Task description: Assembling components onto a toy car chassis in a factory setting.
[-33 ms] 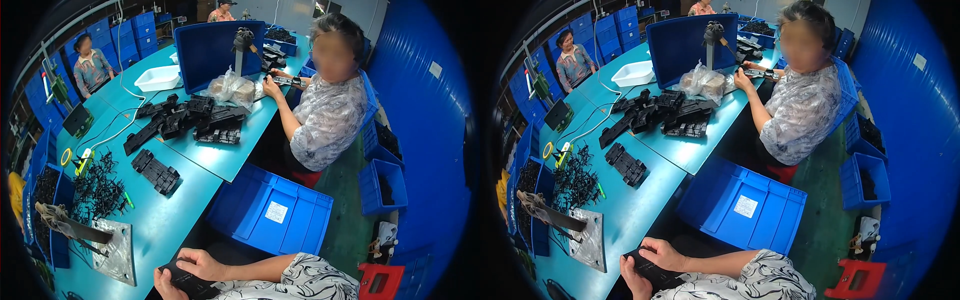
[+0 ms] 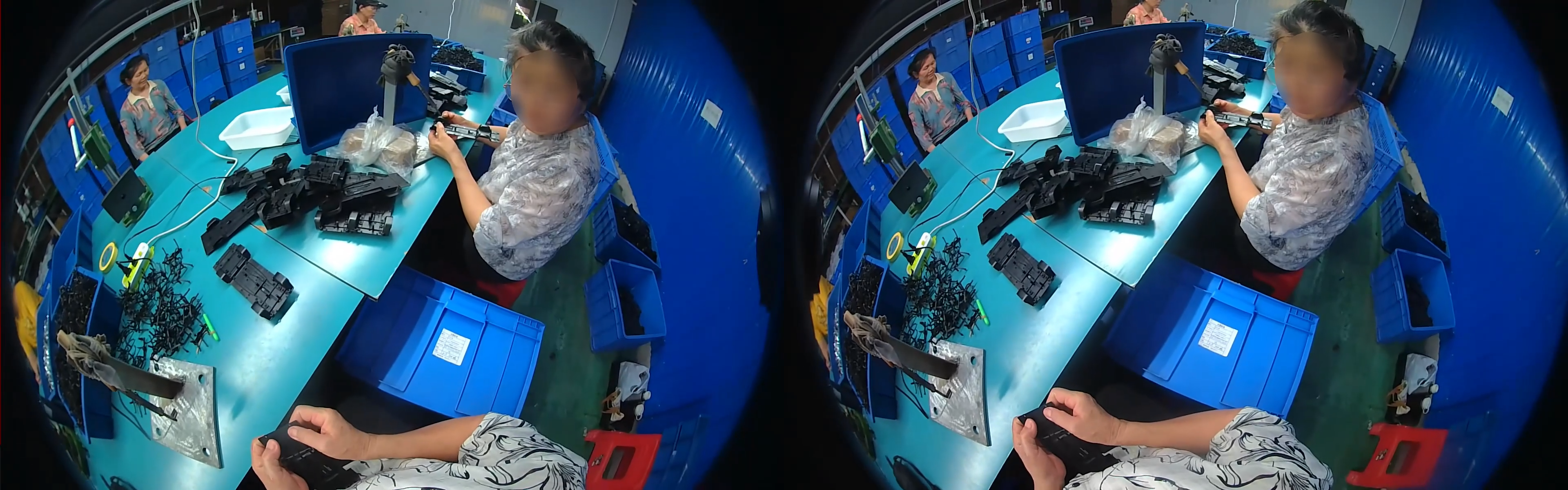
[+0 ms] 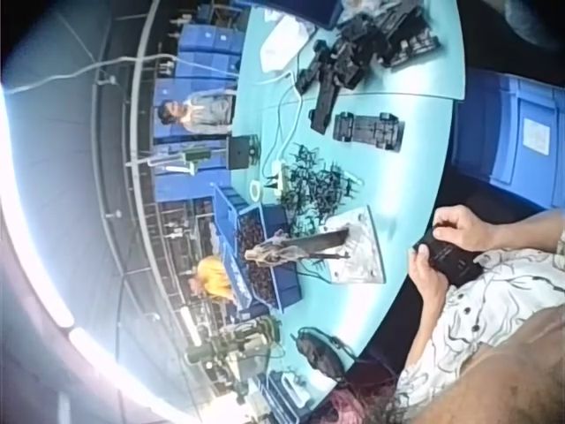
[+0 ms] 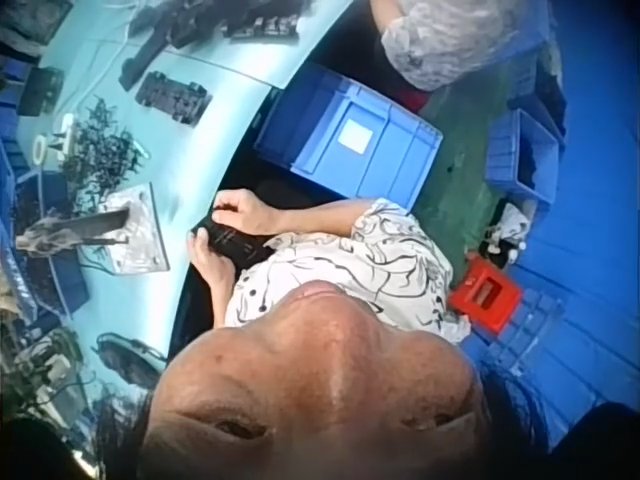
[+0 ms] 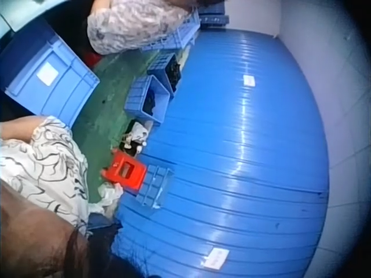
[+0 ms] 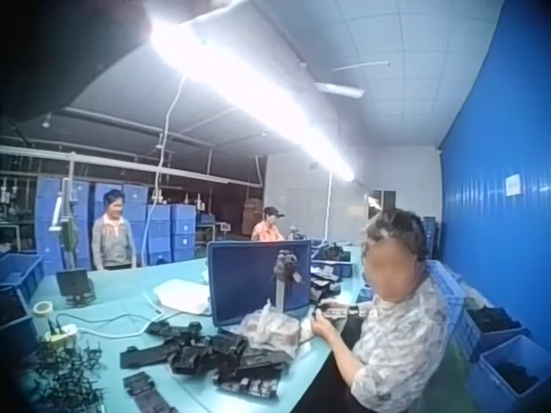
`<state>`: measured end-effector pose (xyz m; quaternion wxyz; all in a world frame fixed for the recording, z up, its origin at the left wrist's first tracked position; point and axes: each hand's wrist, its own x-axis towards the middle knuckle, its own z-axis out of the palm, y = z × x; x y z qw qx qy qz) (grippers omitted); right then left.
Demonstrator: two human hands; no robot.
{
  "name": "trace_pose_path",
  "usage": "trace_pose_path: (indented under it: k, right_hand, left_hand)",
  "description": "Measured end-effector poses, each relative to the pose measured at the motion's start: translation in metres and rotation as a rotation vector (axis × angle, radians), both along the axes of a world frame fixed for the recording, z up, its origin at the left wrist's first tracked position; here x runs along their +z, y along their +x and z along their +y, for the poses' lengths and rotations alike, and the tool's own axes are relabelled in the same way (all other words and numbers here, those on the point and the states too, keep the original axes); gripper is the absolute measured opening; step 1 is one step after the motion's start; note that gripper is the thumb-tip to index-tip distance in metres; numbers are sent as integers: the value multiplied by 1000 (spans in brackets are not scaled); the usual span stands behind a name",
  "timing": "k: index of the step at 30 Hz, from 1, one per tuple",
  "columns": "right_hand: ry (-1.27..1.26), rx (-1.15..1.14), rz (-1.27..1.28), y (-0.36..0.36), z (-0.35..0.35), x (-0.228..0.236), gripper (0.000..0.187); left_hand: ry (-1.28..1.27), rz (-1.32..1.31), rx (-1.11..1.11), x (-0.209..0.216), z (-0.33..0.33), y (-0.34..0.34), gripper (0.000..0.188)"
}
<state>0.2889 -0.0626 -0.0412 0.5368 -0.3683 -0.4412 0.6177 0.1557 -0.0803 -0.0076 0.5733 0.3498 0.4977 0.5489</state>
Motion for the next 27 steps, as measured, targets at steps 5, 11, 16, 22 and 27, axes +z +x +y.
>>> trace_pose_path:
  k: [5, 11, 16, 22, 27]
  right_hand:
    - [-15, 27, 50, 0, 0, -3, 10]
    - [5, -23, 27, -3, -3, -6, 16]
    - [46, -95, -81, -2, -6, 1, 15]
    - [88, -105, -88, 1, -9, -3, 13]
    - [96, -74, 12, 4, -10, 4, 12]
  left_hand:
    - [30, 30, 9, -5, -2, 0, 17]
    - [15, -8, 53, -5, -4, 6, 20]
    - [26, -11, 46, -9, -2, 3, 19]
    - [52, -39, 54, -13, -1, 1, 12]
    - [59, -32, 75, -11, -1, 2, 7]
